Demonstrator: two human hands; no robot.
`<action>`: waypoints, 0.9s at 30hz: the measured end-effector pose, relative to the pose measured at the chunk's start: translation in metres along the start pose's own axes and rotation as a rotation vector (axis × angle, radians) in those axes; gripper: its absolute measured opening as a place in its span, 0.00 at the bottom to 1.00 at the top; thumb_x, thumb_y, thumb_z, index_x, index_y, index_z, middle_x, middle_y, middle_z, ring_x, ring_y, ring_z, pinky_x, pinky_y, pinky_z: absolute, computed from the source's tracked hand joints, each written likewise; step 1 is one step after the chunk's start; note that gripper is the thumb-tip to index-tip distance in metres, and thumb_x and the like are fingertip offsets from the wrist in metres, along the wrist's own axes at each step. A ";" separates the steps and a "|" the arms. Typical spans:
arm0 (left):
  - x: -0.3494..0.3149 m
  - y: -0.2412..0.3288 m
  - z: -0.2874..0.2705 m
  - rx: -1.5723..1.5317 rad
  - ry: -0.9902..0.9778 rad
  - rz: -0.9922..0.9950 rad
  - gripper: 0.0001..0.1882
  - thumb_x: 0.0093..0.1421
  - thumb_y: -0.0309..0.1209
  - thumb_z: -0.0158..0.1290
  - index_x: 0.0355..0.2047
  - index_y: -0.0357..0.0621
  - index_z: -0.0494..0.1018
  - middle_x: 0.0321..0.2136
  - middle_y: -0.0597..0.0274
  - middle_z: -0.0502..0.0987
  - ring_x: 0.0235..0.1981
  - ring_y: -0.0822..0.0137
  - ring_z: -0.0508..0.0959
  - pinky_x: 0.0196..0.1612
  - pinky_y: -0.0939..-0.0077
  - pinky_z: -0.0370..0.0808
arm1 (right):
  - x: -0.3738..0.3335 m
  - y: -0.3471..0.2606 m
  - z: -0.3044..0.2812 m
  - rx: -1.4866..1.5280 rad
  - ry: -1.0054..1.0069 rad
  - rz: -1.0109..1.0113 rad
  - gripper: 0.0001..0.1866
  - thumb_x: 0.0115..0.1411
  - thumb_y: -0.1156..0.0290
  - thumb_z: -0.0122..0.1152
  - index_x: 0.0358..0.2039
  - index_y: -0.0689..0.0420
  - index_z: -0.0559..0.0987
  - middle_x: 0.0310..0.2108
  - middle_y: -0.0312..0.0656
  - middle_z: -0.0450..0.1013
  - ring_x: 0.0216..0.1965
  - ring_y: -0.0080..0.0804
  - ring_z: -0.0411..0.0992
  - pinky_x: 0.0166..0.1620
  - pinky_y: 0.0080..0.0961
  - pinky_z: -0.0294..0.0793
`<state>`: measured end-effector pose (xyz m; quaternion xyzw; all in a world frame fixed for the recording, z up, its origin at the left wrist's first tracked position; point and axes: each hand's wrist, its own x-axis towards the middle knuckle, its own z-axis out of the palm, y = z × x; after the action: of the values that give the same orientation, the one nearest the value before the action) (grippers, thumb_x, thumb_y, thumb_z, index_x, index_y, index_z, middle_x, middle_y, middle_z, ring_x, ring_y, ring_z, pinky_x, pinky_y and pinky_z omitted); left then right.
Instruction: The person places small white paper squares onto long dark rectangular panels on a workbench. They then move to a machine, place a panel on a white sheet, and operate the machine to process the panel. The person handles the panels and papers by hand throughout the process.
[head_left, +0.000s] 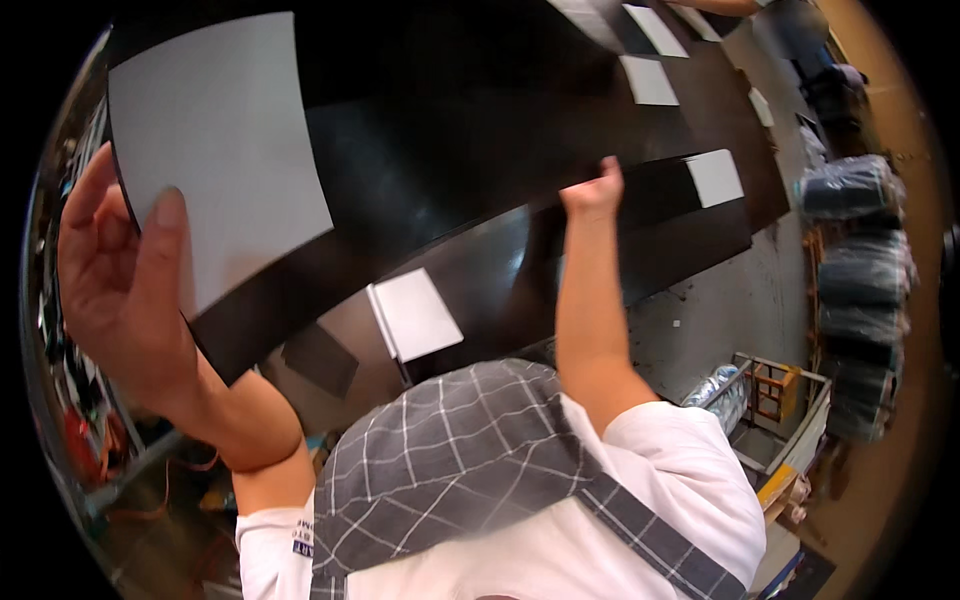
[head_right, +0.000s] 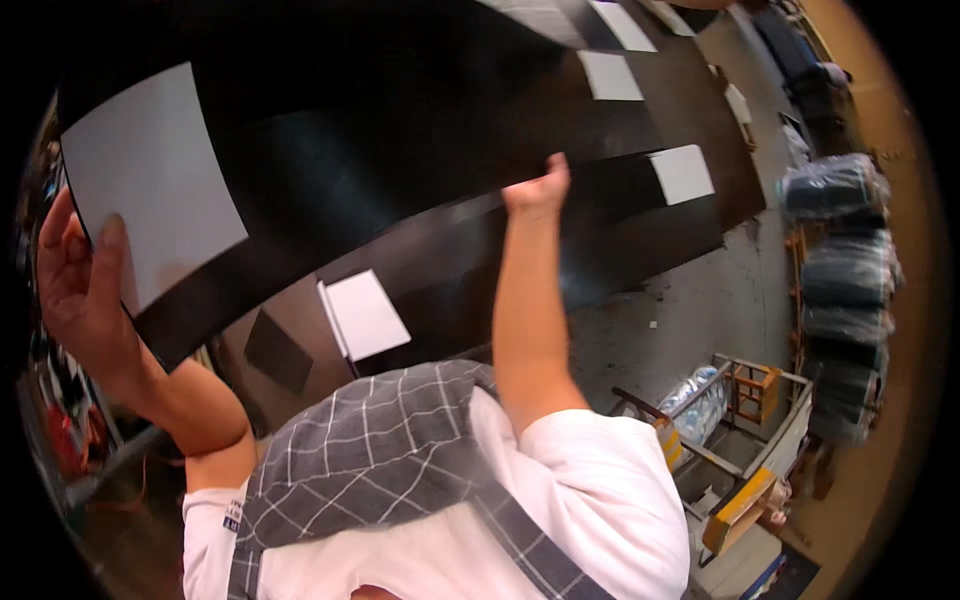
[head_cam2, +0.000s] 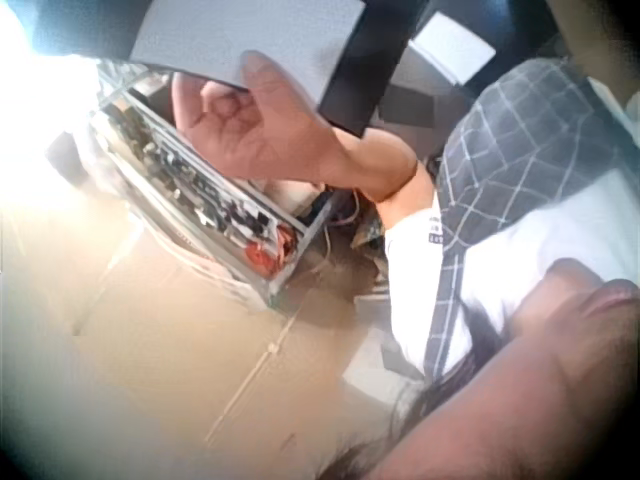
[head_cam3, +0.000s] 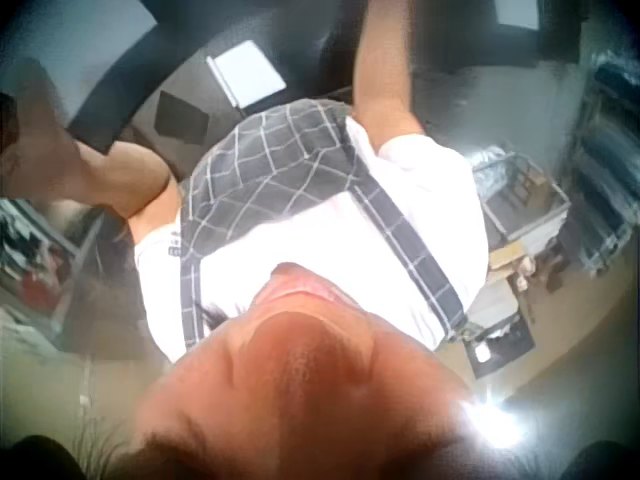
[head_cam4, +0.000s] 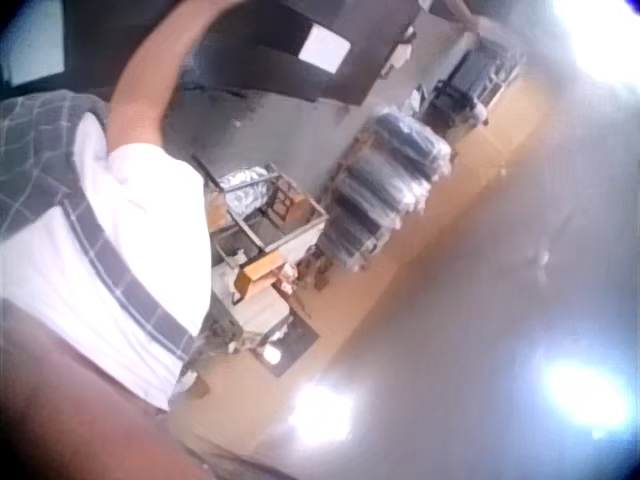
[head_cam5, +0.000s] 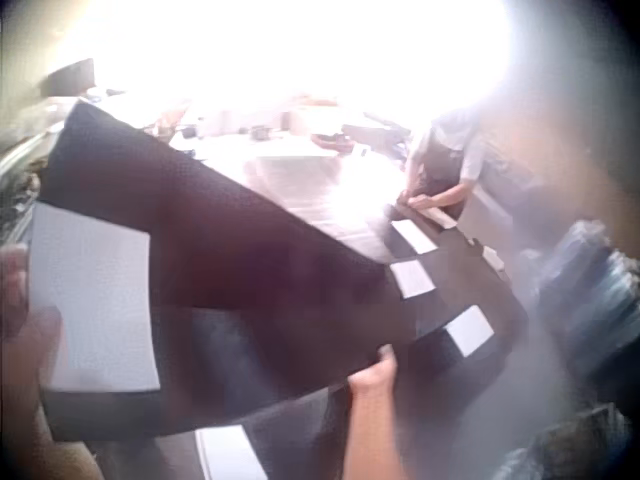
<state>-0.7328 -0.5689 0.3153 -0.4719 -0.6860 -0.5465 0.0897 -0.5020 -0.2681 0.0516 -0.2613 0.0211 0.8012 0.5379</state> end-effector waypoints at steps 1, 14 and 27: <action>-0.006 -0.005 -0.007 0.056 0.026 -0.035 0.22 0.54 0.22 0.55 0.51 0.34 0.67 0.32 0.58 0.78 0.30 0.74 0.77 0.39 0.84 0.74 | 0.001 -0.020 0.006 -0.081 0.020 -0.077 0.20 0.59 0.65 0.41 0.48 0.59 0.72 0.50 0.46 0.69 0.51 0.46 0.66 0.57 0.47 0.64; -0.274 -0.125 0.089 -0.423 -0.047 -1.072 0.18 0.50 0.17 0.54 0.42 0.34 0.69 0.29 0.64 0.76 0.30 0.72 0.76 0.35 0.79 0.74 | -0.038 -0.240 -0.147 -0.544 0.261 -0.168 0.17 0.60 0.74 0.49 0.49 0.65 0.69 0.49 0.45 0.68 0.51 0.41 0.66 0.56 0.39 0.64; -0.293 -0.089 0.153 0.780 -0.697 -0.277 0.39 0.57 0.46 0.49 0.65 0.49 0.47 0.66 0.57 0.42 0.68 0.58 0.40 0.65 0.53 0.38 | -0.064 -0.251 -0.097 -2.240 0.440 -0.085 0.26 0.53 0.47 0.56 0.20 0.61 0.78 0.20 0.47 0.76 0.23 0.37 0.76 0.35 0.34 0.74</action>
<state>-0.5810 -0.5983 0.0094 -0.4619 -0.8829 -0.0691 -0.0477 -0.2261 -0.2470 0.0584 -0.7293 -0.6205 0.2880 0.0138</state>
